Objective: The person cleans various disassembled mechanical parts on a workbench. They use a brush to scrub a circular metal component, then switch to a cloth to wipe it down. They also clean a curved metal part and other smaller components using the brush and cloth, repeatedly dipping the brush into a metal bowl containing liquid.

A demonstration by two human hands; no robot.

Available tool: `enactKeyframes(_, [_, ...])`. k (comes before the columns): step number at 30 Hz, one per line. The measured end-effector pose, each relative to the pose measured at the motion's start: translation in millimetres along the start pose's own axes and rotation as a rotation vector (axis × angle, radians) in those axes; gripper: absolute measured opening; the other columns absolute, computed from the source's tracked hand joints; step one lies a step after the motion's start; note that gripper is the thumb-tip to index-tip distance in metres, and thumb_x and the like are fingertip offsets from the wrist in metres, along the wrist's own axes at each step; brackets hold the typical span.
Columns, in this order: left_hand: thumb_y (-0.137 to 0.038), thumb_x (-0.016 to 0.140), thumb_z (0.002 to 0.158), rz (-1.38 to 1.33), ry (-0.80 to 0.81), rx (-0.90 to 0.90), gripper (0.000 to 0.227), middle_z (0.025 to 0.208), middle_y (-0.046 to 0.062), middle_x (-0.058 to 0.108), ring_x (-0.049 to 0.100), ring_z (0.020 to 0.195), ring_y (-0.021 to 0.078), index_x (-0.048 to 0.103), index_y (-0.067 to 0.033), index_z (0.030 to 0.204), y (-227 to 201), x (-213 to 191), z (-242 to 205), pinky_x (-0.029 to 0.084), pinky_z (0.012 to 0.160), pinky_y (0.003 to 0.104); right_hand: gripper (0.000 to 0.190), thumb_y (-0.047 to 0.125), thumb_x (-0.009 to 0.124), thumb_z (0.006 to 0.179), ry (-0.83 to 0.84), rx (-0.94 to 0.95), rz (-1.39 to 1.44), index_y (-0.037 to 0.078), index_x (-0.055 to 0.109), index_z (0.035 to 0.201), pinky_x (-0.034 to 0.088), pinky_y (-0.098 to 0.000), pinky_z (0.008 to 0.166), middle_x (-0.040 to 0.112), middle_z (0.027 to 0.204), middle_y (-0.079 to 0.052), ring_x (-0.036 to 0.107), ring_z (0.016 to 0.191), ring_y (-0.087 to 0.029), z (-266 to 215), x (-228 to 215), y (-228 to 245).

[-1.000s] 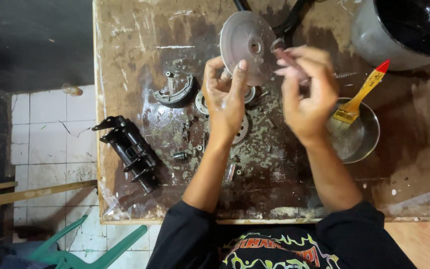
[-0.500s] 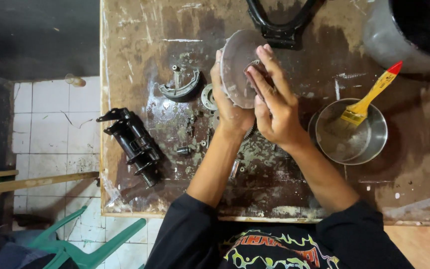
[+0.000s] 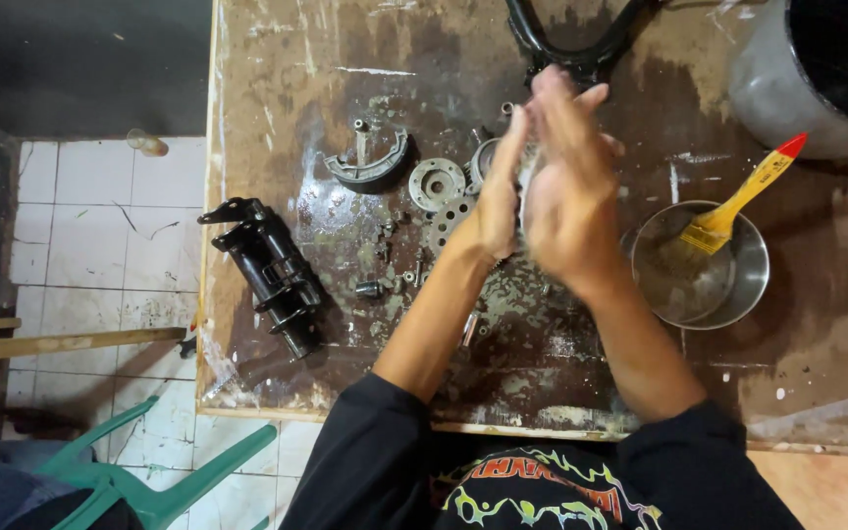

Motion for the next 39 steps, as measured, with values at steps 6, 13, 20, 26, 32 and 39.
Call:
enactKeyframes(6, [-0.066, 0.033, 0.105, 0.239, -0.194, 0.068, 0.089, 0.120, 0.025, 0.060, 0.057, 0.099, 0.0331, 0.034, -0.0022, 0.167, -34, -7, 2, 0.055, 0.090, 0.050, 0.048, 0.020, 0.025, 0.115, 0.047, -0.026, -0.055, -0.004, 0.042, 0.153, 0.031, -0.0502, 0.133, 0.039, 0.162, -0.023, 0.038, 0.156, -0.035, -36, 27, 9])
enactKeyframes(13, [-0.066, 0.030, 0.103, 0.528, -0.180, 0.128, 0.085, 0.145, 0.013, 0.051, 0.054, 0.130, 0.0243, 0.031, -0.0043, 0.162, -40, -16, 0, 0.049, 0.110, 0.045, 0.054, 0.027, 0.022, 0.117, -0.013, -0.045, 0.298, 0.000, 0.032, 0.162, 0.029, -0.0403, 0.136, 0.032, 0.171, -0.016, 0.034, 0.158, -0.028, 3, 33, -11])
enactKeyframes(20, [-0.058, 0.032, 0.106, 0.412, -0.335, 0.320, 0.081, 0.132, 0.026, 0.053, 0.050, 0.107, 0.0324, 0.037, -0.0022, 0.164, -50, -55, 2, 0.047, 0.094, 0.049, 0.057, 0.031, 0.026, 0.116, 0.059, -0.068, -0.015, -0.006, 0.028, 0.160, 0.029, -0.0443, 0.132, 0.027, 0.170, -0.020, 0.036, 0.156, -0.036, -3, 60, 20])
enactKeyframes(26, [-0.043, 0.029, 0.113, 0.818, -0.057, 0.376, 0.065, 0.158, 0.026, 0.036, 0.039, 0.143, 0.0353, 0.023, 0.0020, 0.159, -53, -4, -10, 0.035, 0.122, 0.047, 0.080, 0.055, 0.029, 0.109, 0.030, 0.100, 0.225, -0.010, 0.032, 0.155, 0.044, -0.0390, 0.119, 0.034, 0.164, -0.025, 0.051, 0.141, -0.034, 37, 25, 8])
enactKeyframes(32, [-0.044, 0.041, 0.110, 0.632, -0.036, 0.134, 0.061, 0.137, 0.030, 0.045, 0.051, 0.122, 0.0383, 0.037, 0.0070, 0.142, -30, -40, -6, 0.048, 0.102, 0.049, 0.089, 0.065, 0.017, 0.110, 0.099, 0.032, -0.011, -0.007, 0.034, 0.160, 0.032, -0.0436, 0.132, 0.034, 0.168, -0.025, 0.040, 0.155, -0.037, 25, 39, 12])
enactKeyframes(39, [-0.053, 0.038, 0.106, 0.303, 0.022, 0.340, 0.074, 0.135, 0.022, 0.058, 0.062, 0.118, 0.0337, 0.032, 0.0025, 0.154, -89, 13, -8, 0.056, 0.099, 0.048, 0.091, 0.065, 0.008, 0.108, 0.188, -0.187, -0.359, -0.008, 0.027, 0.159, 0.011, -0.0521, 0.134, 0.026, 0.167, -0.026, 0.025, 0.158, -0.040, 2, 48, 27])
Point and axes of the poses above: each hand's wrist, its own z-axis towards the middle knuckle, its own x-axis out of the palm, y = z × x, the point moved 7 cm from there along z, towards the middle knuckle
